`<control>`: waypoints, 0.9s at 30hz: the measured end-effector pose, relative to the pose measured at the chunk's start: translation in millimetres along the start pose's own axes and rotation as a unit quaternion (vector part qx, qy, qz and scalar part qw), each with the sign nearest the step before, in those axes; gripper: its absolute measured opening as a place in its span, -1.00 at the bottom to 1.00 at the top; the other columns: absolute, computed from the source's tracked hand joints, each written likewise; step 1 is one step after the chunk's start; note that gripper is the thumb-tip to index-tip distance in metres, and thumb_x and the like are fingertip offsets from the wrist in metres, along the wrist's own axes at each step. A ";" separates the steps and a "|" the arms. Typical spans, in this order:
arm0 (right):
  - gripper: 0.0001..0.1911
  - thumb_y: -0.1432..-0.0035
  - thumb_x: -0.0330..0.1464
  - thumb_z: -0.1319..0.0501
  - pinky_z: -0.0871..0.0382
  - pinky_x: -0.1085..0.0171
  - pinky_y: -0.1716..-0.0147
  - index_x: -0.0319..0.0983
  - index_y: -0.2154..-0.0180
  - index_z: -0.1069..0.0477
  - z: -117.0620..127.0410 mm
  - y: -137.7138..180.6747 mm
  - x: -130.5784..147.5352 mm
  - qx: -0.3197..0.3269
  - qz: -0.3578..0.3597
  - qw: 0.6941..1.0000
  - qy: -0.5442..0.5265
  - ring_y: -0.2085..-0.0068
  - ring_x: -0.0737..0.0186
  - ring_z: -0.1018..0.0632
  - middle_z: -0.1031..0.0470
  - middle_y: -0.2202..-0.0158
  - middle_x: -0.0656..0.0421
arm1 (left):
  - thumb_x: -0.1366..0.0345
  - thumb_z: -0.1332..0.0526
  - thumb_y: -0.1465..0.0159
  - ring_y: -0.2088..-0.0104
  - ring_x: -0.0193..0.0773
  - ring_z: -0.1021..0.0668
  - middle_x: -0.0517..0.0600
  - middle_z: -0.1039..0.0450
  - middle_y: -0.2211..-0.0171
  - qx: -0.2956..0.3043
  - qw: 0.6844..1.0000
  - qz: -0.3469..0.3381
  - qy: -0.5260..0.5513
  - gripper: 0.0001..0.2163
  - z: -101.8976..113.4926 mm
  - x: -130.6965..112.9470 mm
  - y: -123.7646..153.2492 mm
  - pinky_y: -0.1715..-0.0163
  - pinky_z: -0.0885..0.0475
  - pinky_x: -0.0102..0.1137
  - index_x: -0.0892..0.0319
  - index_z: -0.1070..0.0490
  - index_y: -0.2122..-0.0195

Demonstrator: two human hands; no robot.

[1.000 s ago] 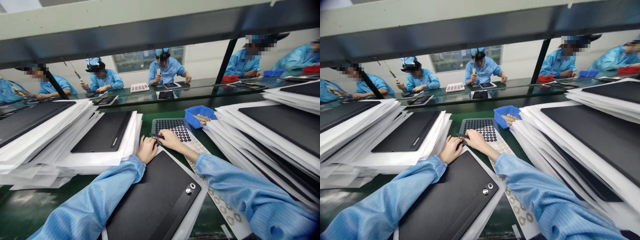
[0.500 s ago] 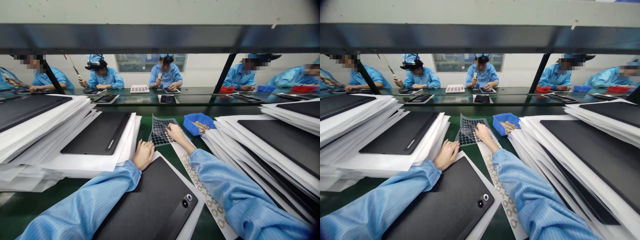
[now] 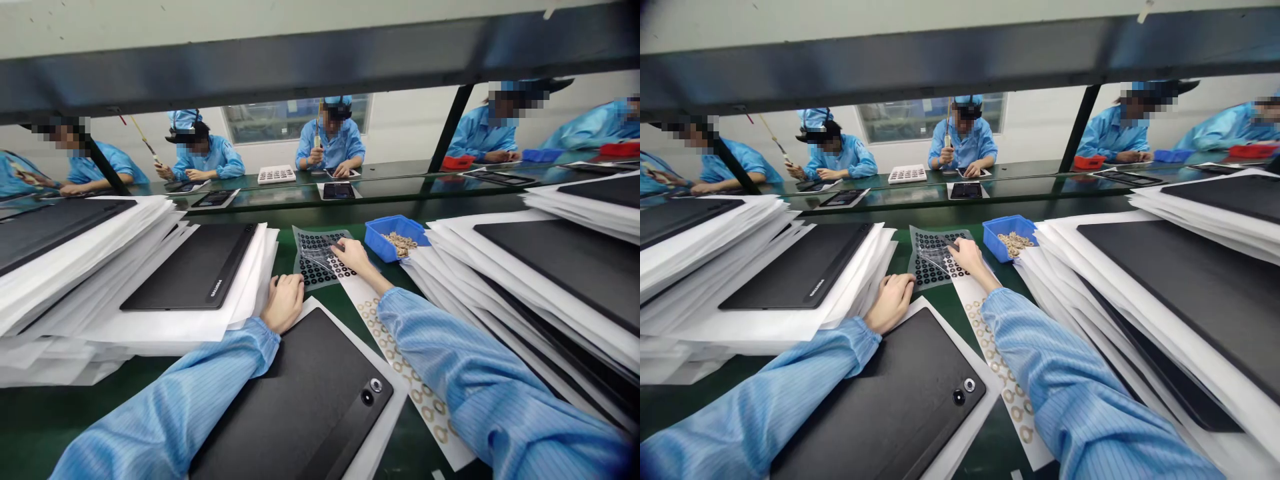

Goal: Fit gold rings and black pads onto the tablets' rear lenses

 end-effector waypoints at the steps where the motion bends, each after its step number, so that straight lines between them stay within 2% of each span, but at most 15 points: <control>1: -0.73 -0.18 -0.22 -0.08 -0.22 0.35 0.35 -0.26 0.32 -0.44 0.4 -0.3 2.4 0.001 0.007 1.000 -0.013 0.23 0.16 -0.51 -0.53 0.32 0.09 | 0.37 0.11 -0.33 0.10 -0.18 -0.43 0.06 -0.45 0.13 -0.008 1.000 0.010 -0.005 -0.75 0.4 0.4 -4.6 -0.03 -0.22 -0.13 0.18 -0.33 0.13; 6: -0.74 -0.20 -0.29 -0.07 -0.24 0.40 0.32 -0.29 0.39 -0.44 2.3 1.8 16.7 0.005 0.040 0.996 -0.083 0.31 0.30 -0.51 -0.55 0.38 0.15 | 0.43 0.08 -0.29 -0.06 -0.11 -0.32 0.11 -0.30 -0.10 -0.043 0.997 0.039 -0.043 -0.68 -3.2 4.8 -31.9 -0.06 -0.19 -0.15 0.23 -0.28 -0.02; 9: -0.75 -0.25 -0.33 -0.04 -0.31 0.35 0.28 -0.31 0.33 -0.42 2.4 4.7 21.9 0.002 0.043 0.992 -0.117 0.35 0.34 -0.51 -0.54 0.40 0.18 | 0.42 0.08 -0.29 -0.09 -0.06 -0.31 0.12 -0.26 -0.14 -0.037 0.995 0.054 -0.072 -0.66 -10.5 10.9 -37.2 -0.11 -0.13 -0.06 0.24 -0.27 -0.06; 13: -0.71 -0.26 -0.23 -0.07 -0.39 0.22 0.25 -0.33 0.28 -0.40 -2.4 6.6 22.9 0.002 0.038 0.991 -0.128 0.36 0.33 -0.52 -0.50 0.40 0.19 | 0.39 0.07 -0.31 -0.09 0.02 -0.32 0.14 -0.30 -0.12 -0.022 0.992 0.065 -0.107 -0.68 -17.3 18.4 -32.6 -0.10 -0.08 0.08 0.22 -0.30 -0.04; 16: -0.70 -0.25 -0.21 -0.09 -0.40 0.19 0.23 -0.33 0.26 -0.40 -6.9 6.7 19.1 0.002 0.018 0.994 -0.106 0.32 0.31 -0.52 -0.48 0.35 0.17 | 0.40 0.04 -0.32 -0.04 -0.03 -0.37 0.13 -0.41 0.00 -0.016 0.990 0.066 -0.123 -0.73 -16.4 20.9 -35.8 -0.12 -0.09 0.05 0.23 -0.36 0.04; 19: -0.70 -0.22 -0.20 -0.11 -0.38 0.16 0.19 -0.33 0.26 -0.41 -7.4 7.0 14.0 0.000 -0.007 0.998 -0.069 0.24 0.25 -0.51 -0.49 0.28 0.12 | 0.32 -0.07 -0.31 0.01 -0.11 -0.42 0.08 -0.45 0.14 -0.012 0.988 0.077 -0.136 -0.81 -13.9 22.2 -48.1 -0.09 -0.17 -0.01 0.26 -0.39 0.14; 22: -0.73 -0.17 -0.22 -0.15 -0.35 0.20 0.20 -0.30 0.26 -0.43 -4.9 7.9 11.6 0.003 -0.021 0.999 -0.041 0.17 0.15 -0.52 -0.50 0.24 0.05 | 0.22 -0.12 -0.30 0.02 -0.14 -0.42 0.06 -0.39 0.10 -0.017 0.985 0.096 -0.144 -0.76 -13.4 24.1 -60.3 -0.05 -0.25 -0.05 0.25 -0.37 0.09; 27: -0.72 -0.08 -0.21 -0.19 -0.32 0.27 0.27 -0.28 0.28 -0.46 0.3 7.7 9.2 0.004 -0.051 0.998 -0.031 0.11 0.02 -0.52 -0.51 0.20 -0.05 | 0.23 -0.12 -0.30 0.02 -0.14 -0.40 0.05 -0.38 0.10 -0.009 0.982 0.117 -0.145 -0.79 -15.7 28.5 -65.2 0.00 -0.28 -0.08 0.22 -0.39 0.13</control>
Point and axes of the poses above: each hand's wrist, its own y-axis away from the middle knuckle, its own z-axis out of the back of the hand, x = y × z, the point moved 4 cm from there along -y, towards the middle knuckle
